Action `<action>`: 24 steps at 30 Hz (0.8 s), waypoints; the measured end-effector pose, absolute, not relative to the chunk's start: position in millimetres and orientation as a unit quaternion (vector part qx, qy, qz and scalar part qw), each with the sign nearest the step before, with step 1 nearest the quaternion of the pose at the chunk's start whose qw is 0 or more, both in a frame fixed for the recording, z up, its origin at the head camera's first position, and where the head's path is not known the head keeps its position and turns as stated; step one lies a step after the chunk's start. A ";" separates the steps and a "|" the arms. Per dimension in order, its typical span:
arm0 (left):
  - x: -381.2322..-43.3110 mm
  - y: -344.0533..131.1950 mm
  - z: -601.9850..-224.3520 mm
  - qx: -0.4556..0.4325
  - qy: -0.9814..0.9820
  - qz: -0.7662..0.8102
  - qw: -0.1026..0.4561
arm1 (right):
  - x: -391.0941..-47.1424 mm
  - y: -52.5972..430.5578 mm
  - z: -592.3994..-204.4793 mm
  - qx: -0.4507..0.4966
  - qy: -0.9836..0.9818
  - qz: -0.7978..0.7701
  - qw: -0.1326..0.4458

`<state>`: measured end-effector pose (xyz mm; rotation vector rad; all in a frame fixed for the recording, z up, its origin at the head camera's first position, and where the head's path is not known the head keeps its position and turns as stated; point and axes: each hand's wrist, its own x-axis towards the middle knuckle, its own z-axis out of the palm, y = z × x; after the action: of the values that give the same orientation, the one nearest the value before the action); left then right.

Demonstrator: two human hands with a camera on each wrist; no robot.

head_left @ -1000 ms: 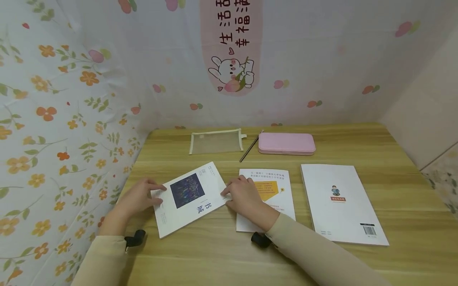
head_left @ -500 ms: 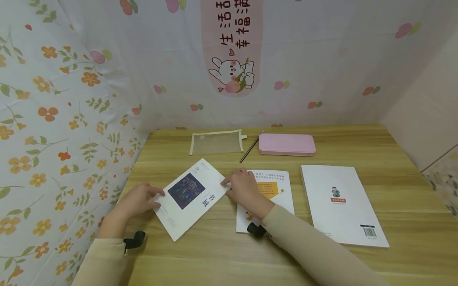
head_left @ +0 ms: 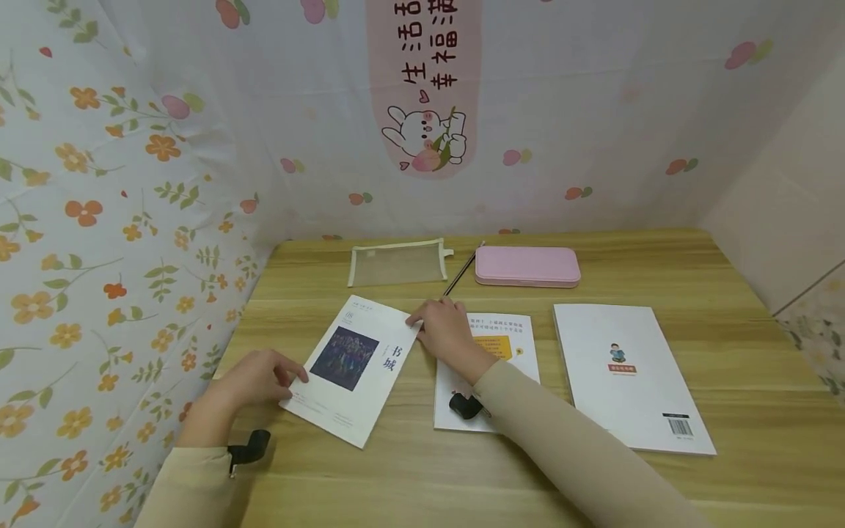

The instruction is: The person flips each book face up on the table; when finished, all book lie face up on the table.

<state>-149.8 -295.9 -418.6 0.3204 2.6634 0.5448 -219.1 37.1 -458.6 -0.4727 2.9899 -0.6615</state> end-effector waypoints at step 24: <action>-141.5 -291.2 -427.6 0.188 0.902 0.308 0.239 | -235.2 65.9 -462.7 -0.245 0.915 -0.313 0.063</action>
<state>-141.5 -291.2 -427.6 0.5155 2.4683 0.8420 -235.2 65.9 -462.7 -0.7416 2.7664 -0.9469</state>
